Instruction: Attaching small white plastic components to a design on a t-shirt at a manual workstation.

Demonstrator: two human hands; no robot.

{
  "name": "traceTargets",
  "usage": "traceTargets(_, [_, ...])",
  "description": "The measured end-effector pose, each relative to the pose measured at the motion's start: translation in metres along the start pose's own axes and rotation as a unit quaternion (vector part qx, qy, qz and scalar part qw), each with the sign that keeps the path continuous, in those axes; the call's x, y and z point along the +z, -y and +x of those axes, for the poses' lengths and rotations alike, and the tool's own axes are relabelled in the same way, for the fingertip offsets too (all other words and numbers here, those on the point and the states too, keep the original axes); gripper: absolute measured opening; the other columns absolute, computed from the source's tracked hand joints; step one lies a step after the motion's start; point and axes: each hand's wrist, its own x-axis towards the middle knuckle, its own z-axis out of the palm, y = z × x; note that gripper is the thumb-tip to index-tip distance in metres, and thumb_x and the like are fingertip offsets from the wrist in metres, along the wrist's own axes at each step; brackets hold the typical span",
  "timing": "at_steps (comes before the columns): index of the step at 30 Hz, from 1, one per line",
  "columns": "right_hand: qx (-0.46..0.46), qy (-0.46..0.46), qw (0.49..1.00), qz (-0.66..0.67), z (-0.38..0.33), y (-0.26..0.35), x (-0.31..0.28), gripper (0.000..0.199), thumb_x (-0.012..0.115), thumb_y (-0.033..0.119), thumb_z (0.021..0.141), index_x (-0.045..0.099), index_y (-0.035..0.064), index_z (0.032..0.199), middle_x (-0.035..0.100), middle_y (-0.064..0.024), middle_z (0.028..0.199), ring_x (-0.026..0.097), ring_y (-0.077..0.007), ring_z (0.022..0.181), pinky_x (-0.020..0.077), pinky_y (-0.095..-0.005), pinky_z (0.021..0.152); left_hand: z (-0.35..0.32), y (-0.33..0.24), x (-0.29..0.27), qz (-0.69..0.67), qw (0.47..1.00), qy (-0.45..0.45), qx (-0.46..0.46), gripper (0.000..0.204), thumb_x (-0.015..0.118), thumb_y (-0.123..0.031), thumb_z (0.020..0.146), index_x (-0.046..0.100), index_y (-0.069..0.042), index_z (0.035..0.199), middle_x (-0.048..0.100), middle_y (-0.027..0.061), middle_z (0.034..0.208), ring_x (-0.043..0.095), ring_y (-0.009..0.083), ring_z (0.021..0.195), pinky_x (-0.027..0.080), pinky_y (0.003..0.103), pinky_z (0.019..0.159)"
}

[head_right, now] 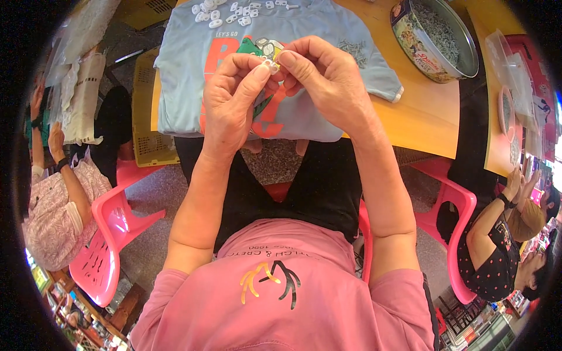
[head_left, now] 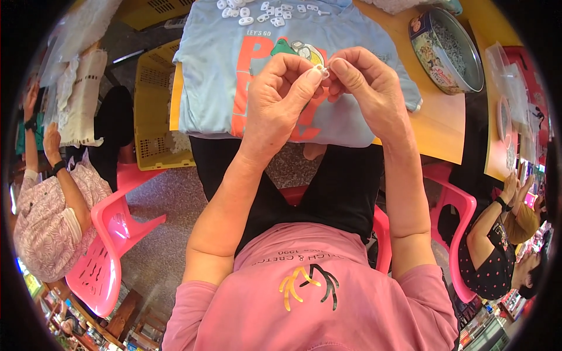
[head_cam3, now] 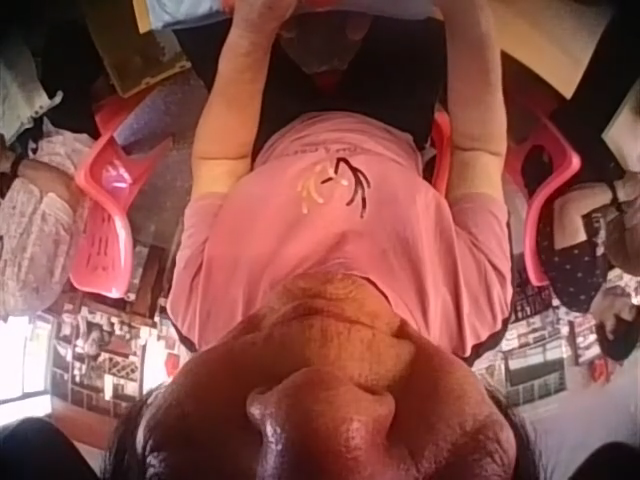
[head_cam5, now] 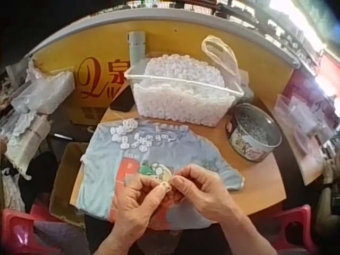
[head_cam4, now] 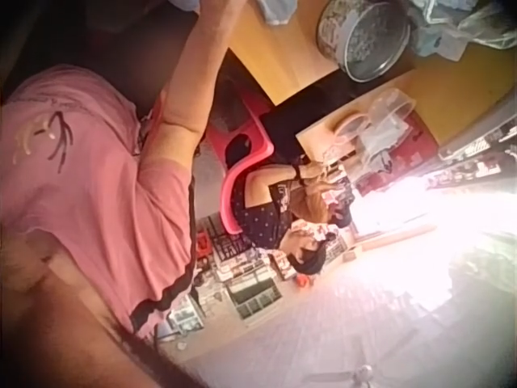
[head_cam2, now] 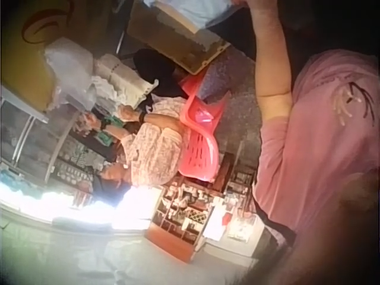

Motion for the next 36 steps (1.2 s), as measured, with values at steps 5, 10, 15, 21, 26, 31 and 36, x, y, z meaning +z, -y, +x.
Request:
traceTargets(5, [0.0,0.011,1.0,-0.008,-0.0009,0.0003,-0.0023,0.022,0.057,0.02,0.1,0.062,-0.0014,0.103,0.066,-0.004,0.087,0.062,-0.0099,0.078,0.0521,-0.0254,0.072,-0.0005,0.0004,0.0015,-0.007,1.0,-0.002,-0.003,0.014,0.063,-0.013,0.095,0.059,0.0,0.098,0.068,0.0058,0.088,0.065,0.0095,0.08,0.053,0.023,0.073])
traceTargets(10, [0.007,0.016,1.0,0.002,-0.0013,-0.0014,-0.0048,0.023,0.056,0.022,0.101,0.062,-0.0009,0.102,0.066,-0.0037,0.088,0.062,-0.0098,0.079,0.0523,-0.0255,0.072,-0.0007,0.0007,0.0029,-0.008,1.0,0.004,0.0,0.014,0.063,-0.013,0.095,0.059,0.0,0.098,0.068,0.006,0.088,0.065,0.0096,0.08,0.053,0.023,0.073])
traceTargets(15, [0.001,0.027,1.0,-0.004,-0.001,0.0007,-0.0042,0.024,0.056,0.023,0.101,0.061,-0.0007,0.101,0.065,-0.0035,0.087,0.062,-0.0099,0.078,0.0519,-0.0253,0.072,-0.0014,0.0017,0.0045,-0.017,1.0,-0.001,-0.003,0.013,0.063,-0.012,0.095,0.058,0.0,0.098,0.068,0.0061,0.088,0.065,0.0098,0.08,0.053,0.023,0.073])
traceTargets(21, [0.0,0.033,0.999,-0.011,0.001,0.0015,-0.0054,0.025,0.055,0.024,0.101,0.061,-0.0002,0.1,0.064,-0.0032,0.085,0.061,-0.0097,0.077,0.0512,-0.025,0.07,-0.0011,0.0017,0.0038,-0.014,1.0,0.002,-0.005,0.013,0.063,-0.013,0.095,0.058,-0.001,0.099,0.067,0.0055,0.088,0.064,0.0094,0.08,0.053,0.023,0.073])
traceTargets(26, [0.014,0.034,0.999,0.01,0.0016,0.0029,-0.0034,0.025,0.054,0.024,0.102,0.06,-0.0001,0.098,0.063,-0.0029,0.084,0.061,-0.0096,0.076,0.0505,-0.0245,0.069,-0.0006,0.0008,0.0013,0.0,1.0,0.007,0.004,0.013,0.063,-0.013,0.095,0.059,-0.001,0.099,0.067,0.0044,0.087,0.063,0.0086,0.079,0.052,0.023,0.073])
traceTargets(31, [0.011,0.028,1.0,-0.005,0.0019,0.0031,-0.0018,0.026,0.055,0.024,0.102,0.06,-0.0004,0.098,0.064,-0.0031,0.084,0.061,-0.0093,0.075,0.0504,-0.0242,0.069,-0.0005,0.0009,0.0023,-0.007,1.0,0.007,0.005,0.013,0.063,-0.012,0.095,0.059,-0.001,0.099,0.067,0.0046,0.087,0.064,0.0086,0.079,0.052,0.023,0.073])
traceTargets(36, [0.002,0.027,0.999,-0.028,0.0018,0.0059,0.0,0.023,0.055,0.021,0.101,0.061,-0.0018,0.099,0.064,-0.0036,0.084,0.062,-0.0095,0.075,0.0512,-0.0239,0.068,-0.0005,0.0015,0.0017,-0.015,1.0,0.006,0.009,0.013,0.062,-0.012,0.095,0.058,0.0,0.099,0.068,0.0053,0.088,0.064,0.0087,0.08,0.053,0.023,0.073])
